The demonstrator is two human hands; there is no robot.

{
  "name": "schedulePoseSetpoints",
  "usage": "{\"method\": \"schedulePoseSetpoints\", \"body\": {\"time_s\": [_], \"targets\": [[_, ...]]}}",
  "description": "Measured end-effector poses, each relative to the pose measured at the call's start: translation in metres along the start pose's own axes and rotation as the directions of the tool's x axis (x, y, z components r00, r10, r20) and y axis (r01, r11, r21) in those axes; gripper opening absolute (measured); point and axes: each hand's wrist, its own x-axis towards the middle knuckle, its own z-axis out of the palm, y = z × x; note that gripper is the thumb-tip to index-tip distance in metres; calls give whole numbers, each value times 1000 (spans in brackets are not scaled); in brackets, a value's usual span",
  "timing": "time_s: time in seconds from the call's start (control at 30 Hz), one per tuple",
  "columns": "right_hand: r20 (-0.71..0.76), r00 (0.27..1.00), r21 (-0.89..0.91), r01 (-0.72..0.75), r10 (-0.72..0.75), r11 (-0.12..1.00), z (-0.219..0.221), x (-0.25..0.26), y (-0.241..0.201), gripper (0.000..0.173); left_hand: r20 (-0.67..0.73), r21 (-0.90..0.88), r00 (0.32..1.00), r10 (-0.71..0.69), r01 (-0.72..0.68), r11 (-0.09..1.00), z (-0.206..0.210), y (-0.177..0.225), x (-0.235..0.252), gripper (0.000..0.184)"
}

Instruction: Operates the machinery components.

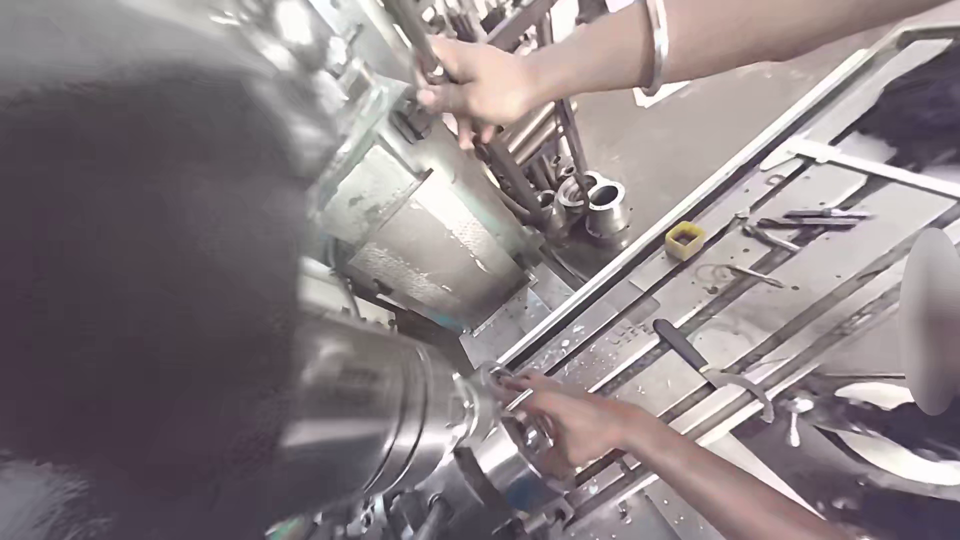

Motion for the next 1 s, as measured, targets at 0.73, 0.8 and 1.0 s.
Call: {"method": "schedulePoseSetpoints", "body": {"time_s": [0.73,0.8,1.0], "targets": [[-458,888,-714,-387,29,583,111,-25,-156,31,246,-204,938,-246,298,933,-8,54,61,34],[-433,892,-652,-411,133,636,107,-26,-158,35,517,-202,805,-291,445,872,-25,57,70,39],[-390,869,-633,-493,304,596,94,-31,-171,41,597,-196,727,-339,542,817,-29,67,71,43]]}}
